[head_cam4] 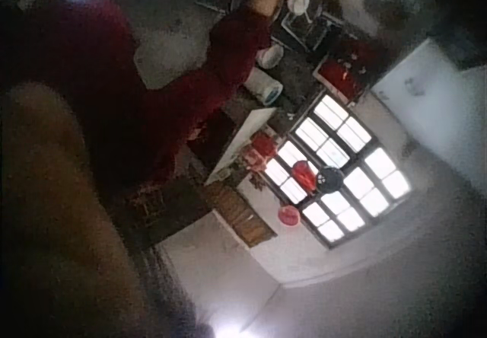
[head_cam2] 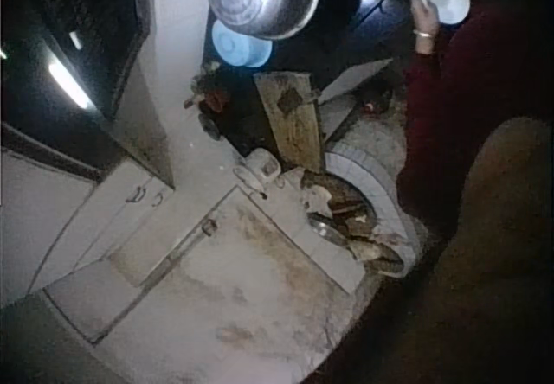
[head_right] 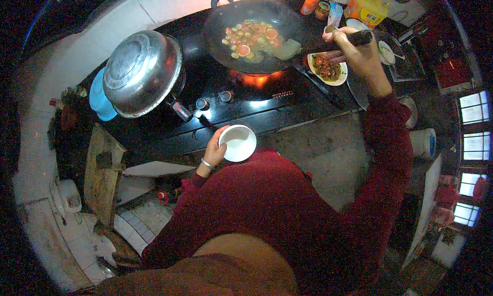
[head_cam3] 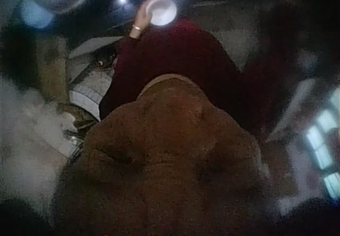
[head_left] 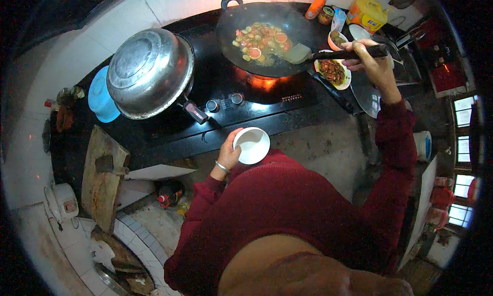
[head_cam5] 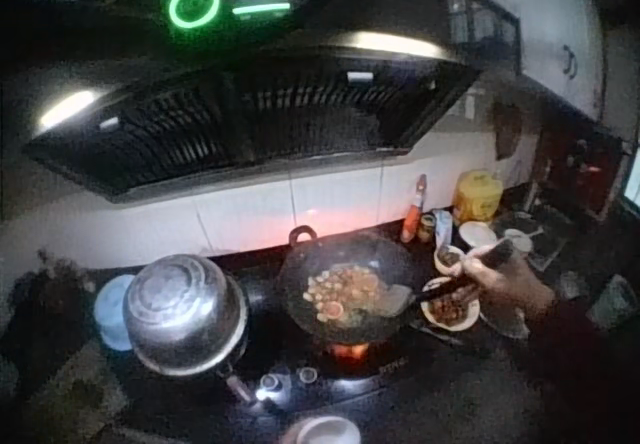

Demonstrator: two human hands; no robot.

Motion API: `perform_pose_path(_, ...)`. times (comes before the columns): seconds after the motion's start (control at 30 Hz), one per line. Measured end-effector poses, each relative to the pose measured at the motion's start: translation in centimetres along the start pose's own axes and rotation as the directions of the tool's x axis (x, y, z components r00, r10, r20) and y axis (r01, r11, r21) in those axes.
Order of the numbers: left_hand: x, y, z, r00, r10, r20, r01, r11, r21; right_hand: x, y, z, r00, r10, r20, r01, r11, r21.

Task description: The person slices food on a wooden board with a cleaver, stir-fries it in a wok while adding oil from a bottle and seasoning with a spoon, and then adds water using a blue ladle.

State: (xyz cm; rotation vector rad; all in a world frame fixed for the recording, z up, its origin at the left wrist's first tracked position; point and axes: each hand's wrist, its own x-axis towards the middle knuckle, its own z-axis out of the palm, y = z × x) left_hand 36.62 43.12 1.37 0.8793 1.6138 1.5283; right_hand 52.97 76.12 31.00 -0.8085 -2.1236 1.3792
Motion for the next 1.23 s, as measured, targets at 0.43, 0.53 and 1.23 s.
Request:
perform_pose_path(0.43,-0.8,1.8,-0.1,1.0,-0.01,-0.01,0.01,0.995,0.103,3.0,9.0,4.8,0.968,-0.251,0.03,0.231,0.925,0.302)
perform_pose_path(0.53,-1.2,2.0,-0.2,0.999,-0.035,-0.024,0.037,0.994,0.107,1.7,6.9,4.6,0.847,-0.509,0.154,0.52,0.853,-0.037)
perform_pose_path(1.23,-1.0,0.5,0.4,1.0,0.015,-0.002,-0.014,0.996,0.087,-1.5,5.0,6.2,0.729,-0.589,0.348,0.681,0.678,-0.278)
